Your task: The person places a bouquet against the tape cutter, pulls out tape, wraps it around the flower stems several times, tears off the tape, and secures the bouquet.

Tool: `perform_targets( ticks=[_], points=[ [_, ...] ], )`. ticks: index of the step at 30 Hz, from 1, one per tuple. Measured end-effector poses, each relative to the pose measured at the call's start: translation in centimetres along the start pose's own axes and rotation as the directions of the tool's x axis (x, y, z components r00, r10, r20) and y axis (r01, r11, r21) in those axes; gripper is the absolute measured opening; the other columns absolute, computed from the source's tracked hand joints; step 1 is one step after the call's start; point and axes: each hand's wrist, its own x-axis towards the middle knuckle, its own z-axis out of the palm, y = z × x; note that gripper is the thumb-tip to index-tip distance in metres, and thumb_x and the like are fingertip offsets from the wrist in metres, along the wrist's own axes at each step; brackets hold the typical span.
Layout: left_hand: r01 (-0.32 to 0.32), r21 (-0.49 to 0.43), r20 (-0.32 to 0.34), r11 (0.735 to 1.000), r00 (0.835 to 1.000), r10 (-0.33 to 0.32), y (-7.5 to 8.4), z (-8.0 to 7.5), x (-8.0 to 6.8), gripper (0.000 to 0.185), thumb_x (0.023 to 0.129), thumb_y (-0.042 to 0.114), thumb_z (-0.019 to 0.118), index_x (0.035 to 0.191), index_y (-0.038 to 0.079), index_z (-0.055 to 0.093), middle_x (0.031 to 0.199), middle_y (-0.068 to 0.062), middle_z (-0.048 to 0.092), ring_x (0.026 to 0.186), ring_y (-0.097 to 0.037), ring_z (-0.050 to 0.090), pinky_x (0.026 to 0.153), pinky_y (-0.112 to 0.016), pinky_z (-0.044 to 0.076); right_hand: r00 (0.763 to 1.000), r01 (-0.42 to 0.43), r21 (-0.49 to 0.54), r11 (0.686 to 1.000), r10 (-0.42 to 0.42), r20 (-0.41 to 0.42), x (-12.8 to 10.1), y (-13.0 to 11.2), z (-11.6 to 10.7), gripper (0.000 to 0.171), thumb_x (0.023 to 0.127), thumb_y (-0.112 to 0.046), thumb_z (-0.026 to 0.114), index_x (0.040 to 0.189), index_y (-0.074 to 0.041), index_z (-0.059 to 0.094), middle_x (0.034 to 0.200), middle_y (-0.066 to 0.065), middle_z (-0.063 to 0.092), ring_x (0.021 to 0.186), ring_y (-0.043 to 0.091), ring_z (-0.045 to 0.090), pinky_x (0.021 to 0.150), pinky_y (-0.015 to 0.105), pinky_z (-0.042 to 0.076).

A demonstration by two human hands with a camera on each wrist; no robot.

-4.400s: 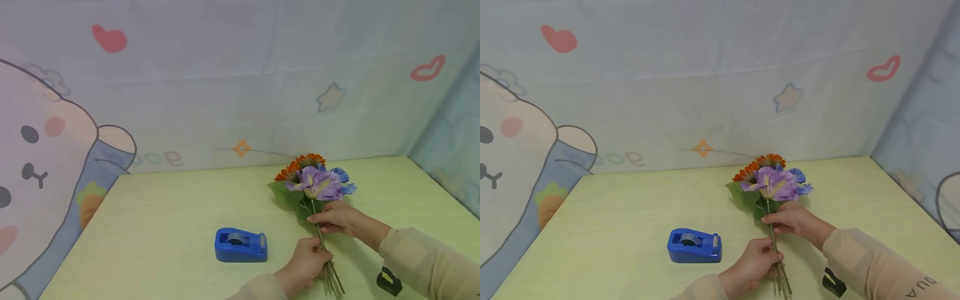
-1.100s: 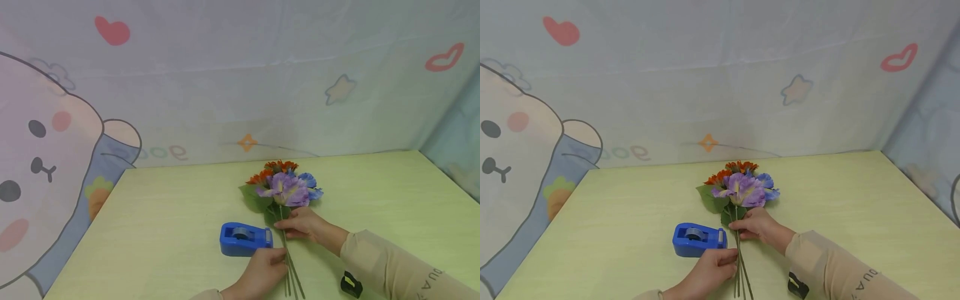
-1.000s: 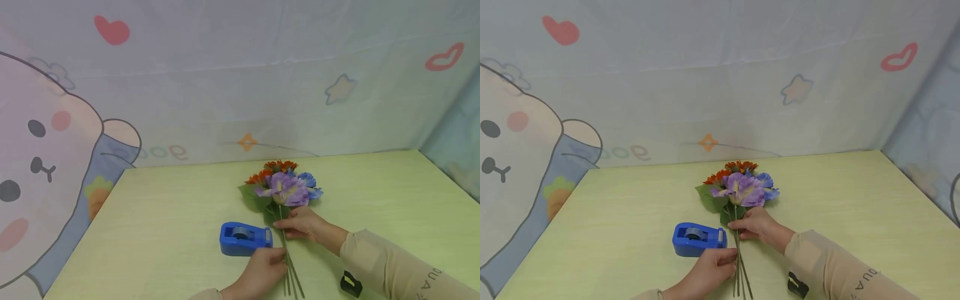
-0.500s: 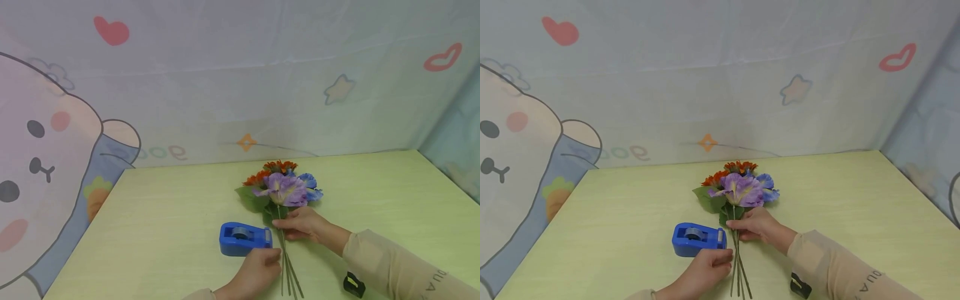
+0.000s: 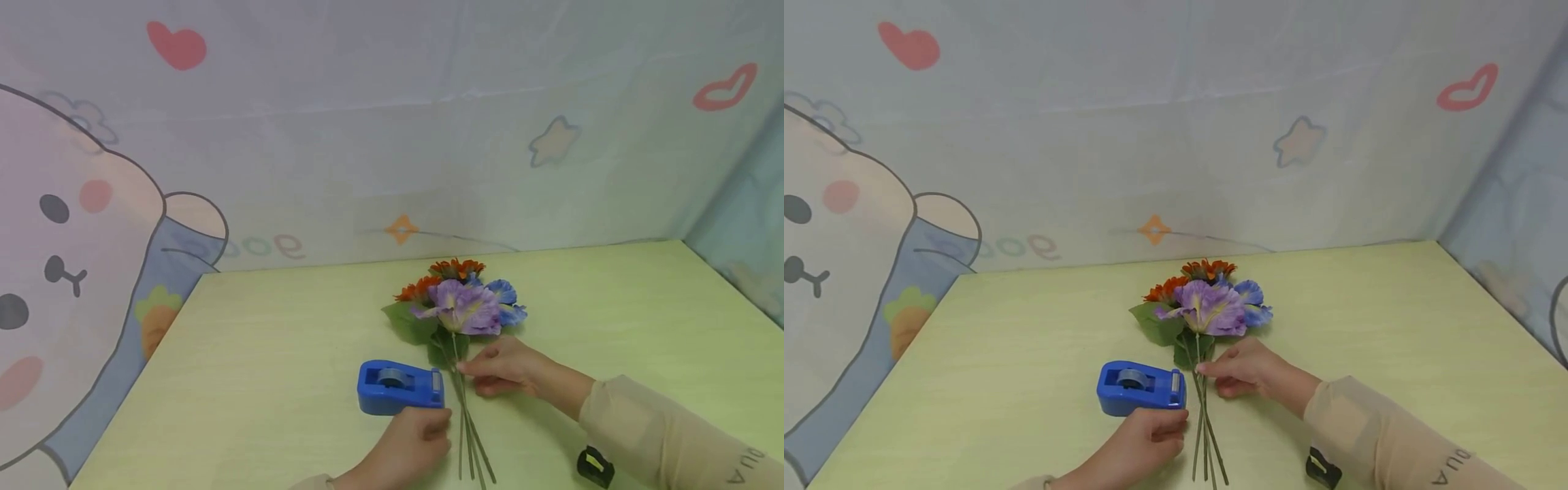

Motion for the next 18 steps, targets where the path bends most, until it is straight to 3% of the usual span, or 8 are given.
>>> perform_targets(
  ticks=[3,9,16,18],
  points=[
    [0.036,-0.015,0.011,0.999,0.999,-0.035,0.4,-0.5,-0.2,0.032,0.084,0.001,0.060,0.116,-0.006,0.062,0.115,-0.017,0.062,0.104,-0.025,0.060,0.082,-0.028,0.050,1.000,-0.009,-0.040,0.999,0.010,0.017,-0.4,-0.2,-0.3,0.030,0.082,-0.014,0.072,0.099,0.009,0.065,0.074,0.007,0.061,0.060,0.012,0.060,0.060,0.027,0.054],
    [0.080,-0.050,-0.030,0.996,0.996,-0.081,2.0,-2.2,0.0,0.029,0.084,0.001,0.064,0.113,-0.001,0.065,0.112,-0.010,0.065,0.099,-0.024,0.062,0.080,-0.032,0.051,1.000,-0.024,-0.125,0.992,0.024,-0.002,-1.0,-0.8,-0.5,0.025,0.080,-0.018,0.074,0.091,0.002,0.065,0.069,0.006,0.060,0.054,0.012,0.057,0.054,0.027,0.053],
    [0.066,-0.096,-0.129,0.993,0.989,-0.078,2.7,-4.6,0.6,0.034,0.079,-0.001,0.070,0.112,0.000,0.063,0.110,-0.012,0.064,0.102,-0.029,0.061,0.082,-0.035,0.051,1.000,0.017,-0.190,0.982,-0.020,-0.014,-1.2,-1.4,-0.4,0.018,0.080,-0.015,0.074,0.085,0.001,0.065,0.065,0.006,0.059,0.051,0.012,0.056,0.052,0.027,0.052],
    [0.044,-0.058,-0.152,0.997,0.987,-0.053,2.6,-5.2,0.7,0.037,0.077,-0.001,0.072,0.114,0.000,0.062,0.112,-0.014,0.063,0.104,-0.030,0.060,0.083,-0.036,0.050,0.999,0.034,-0.230,0.973,-0.042,-0.033,-1.3,-1.6,-0.2,0.016,0.080,-0.013,0.074,0.084,0.000,0.065,0.065,0.007,0.060,0.052,0.013,0.055,0.053,0.028,0.052]
  ],
)
